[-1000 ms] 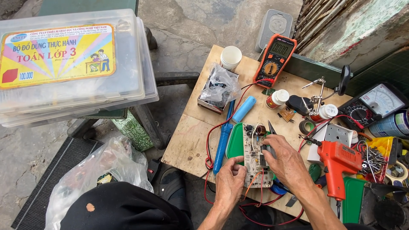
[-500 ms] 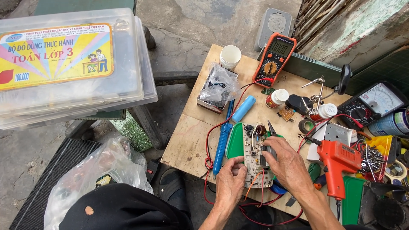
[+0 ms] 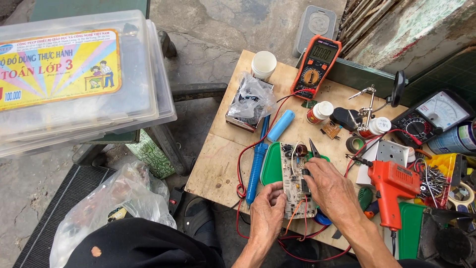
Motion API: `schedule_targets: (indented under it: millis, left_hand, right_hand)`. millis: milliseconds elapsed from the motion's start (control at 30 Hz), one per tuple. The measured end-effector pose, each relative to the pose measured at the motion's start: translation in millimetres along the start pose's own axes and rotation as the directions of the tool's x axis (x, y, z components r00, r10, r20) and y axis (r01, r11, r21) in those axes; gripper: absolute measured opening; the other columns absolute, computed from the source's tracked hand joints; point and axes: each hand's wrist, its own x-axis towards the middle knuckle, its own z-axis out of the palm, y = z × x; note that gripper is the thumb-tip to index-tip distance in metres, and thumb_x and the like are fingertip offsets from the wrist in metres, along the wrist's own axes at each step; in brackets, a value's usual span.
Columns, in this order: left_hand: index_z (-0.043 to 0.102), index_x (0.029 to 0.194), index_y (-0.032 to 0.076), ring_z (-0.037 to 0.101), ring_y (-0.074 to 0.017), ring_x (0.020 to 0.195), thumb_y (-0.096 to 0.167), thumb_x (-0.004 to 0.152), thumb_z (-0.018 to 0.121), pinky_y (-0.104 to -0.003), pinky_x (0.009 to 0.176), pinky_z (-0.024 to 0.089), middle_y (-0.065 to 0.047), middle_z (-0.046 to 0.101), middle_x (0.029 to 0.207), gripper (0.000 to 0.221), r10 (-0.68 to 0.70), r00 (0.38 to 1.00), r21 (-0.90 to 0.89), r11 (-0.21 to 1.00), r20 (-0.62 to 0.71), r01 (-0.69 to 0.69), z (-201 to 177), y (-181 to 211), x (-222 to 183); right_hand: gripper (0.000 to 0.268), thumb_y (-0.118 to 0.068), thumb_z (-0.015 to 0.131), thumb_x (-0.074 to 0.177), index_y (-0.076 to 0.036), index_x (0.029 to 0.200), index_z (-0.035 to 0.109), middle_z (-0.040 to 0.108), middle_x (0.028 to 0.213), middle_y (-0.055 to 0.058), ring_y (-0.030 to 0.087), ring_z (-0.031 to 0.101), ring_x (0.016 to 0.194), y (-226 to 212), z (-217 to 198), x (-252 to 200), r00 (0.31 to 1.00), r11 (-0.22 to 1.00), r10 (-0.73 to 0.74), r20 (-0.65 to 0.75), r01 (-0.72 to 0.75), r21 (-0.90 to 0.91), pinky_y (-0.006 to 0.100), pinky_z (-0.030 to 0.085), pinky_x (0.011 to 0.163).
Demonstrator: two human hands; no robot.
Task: Testing and inspecting a circuit board using a multimeter and hand tools on a repair bench.
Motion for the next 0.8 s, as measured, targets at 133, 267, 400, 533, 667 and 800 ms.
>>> schedule_targets:
  millis: [133, 267, 400, 533, 667, 800]
  left_hand:
    - [0.075, 0.141, 0.023, 0.077, -0.008, 0.088, 0.036, 0.103, 0.064, -0.034, 0.077, 0.064, 0.005, 0.087, 0.113, 0.042, -0.059, 0.998, -0.009, 0.998, 0.029, 0.06, -2.1, 10.9, -3.5]
    - [0.076, 0.139, 0.019, 0.058, -0.0054, 0.068, 0.036, 0.102, 0.063, -0.033, 0.068, 0.054, 0.012, 0.077, 0.083, 0.043, -0.027, 0.999, -0.008, 1.0, 0.017, 0.027, -2.0, 12.4, -3.3]
    - [0.076, 0.139, 0.018, 0.059, -0.0061, 0.069, 0.035, 0.104, 0.062, -0.033, 0.068, 0.054, 0.01, 0.076, 0.084, 0.042, -0.015, 1.0, -0.001, 1.0, 0.02, 0.015, -2.4, 13.1, -4.0]
    - [0.076, 0.138, 0.017, 0.059, -0.0055, 0.07, 0.036, 0.103, 0.062, -0.033, 0.069, 0.054, 0.01, 0.076, 0.083, 0.042, 0.0, 1.0, -0.009, 1.0, 0.013, 0.0, -1.7, 9.3, -2.8]
    - [0.076, 0.138, 0.018, 0.063, -0.0054, 0.072, 0.037, 0.101, 0.062, -0.033, 0.07, 0.056, 0.01, 0.081, 0.089, 0.044, -0.008, 1.0, 0.006, 1.0, 0.009, 0.008, -2.6, 10.4, -2.8]
    - [0.076, 0.138, 0.02, 0.064, -0.0062, 0.073, 0.037, 0.102, 0.062, -0.034, 0.072, 0.056, 0.011, 0.08, 0.089, 0.042, -0.02, 1.0, 0.017, 1.0, 0.008, 0.02, -2.0, 11.1, -3.9]
  right_hand:
    - [0.037, -0.025, 0.07, 0.103, -0.009, 0.136, 0.068, 0.069, 0.141, 0.008, 0.029, 0.072, 0.122, 2.8, 2.4, -0.2, 1.0, 1.0, 0.019, -0.002, -0.019, 0.015, 0.051, 0.068, 0.073]
    - [0.034, -0.022, 0.069, 0.104, -0.007, 0.134, 0.067, 0.07, 0.137, 0.011, 0.031, 0.072, 0.12, 0.4, -0.6, 0.9, 1.0, 0.999, 0.001, 0.001, -0.001, 0.039, 0.05, 0.068, 0.078]
    - [0.035, -0.02, 0.071, 0.104, -0.004, 0.135, 0.067, 0.071, 0.134, 0.013, 0.032, 0.072, 0.121, 1.1, 4.2, -0.6, 0.998, 0.999, -0.036, -0.058, 0.038, 0.037, 0.048, 0.066, 0.083]
    - [0.031, -0.018, 0.07, 0.103, -0.007, 0.132, 0.066, 0.07, 0.132, 0.011, 0.03, 0.072, 0.117, -1.9, 3.1, -0.7, 0.999, 0.999, -0.037, -0.039, 0.038, 0.014, 0.044, 0.066, 0.084]
    - [0.032, -0.019, 0.071, 0.103, -0.009, 0.132, 0.064, 0.069, 0.131, 0.009, 0.03, 0.071, 0.118, -0.6, 3.1, -0.8, 0.999, 1.0, -0.029, -0.032, 0.029, 0.012, 0.046, 0.065, 0.082]
    - [0.03, -0.019, 0.072, 0.103, -0.009, 0.13, 0.064, 0.069, 0.127, 0.008, 0.029, 0.071, 0.115, -2.2, 0.2, -1.7, 0.999, 0.999, -0.026, -0.04, 0.027, 0.022, 0.046, 0.064, 0.074]
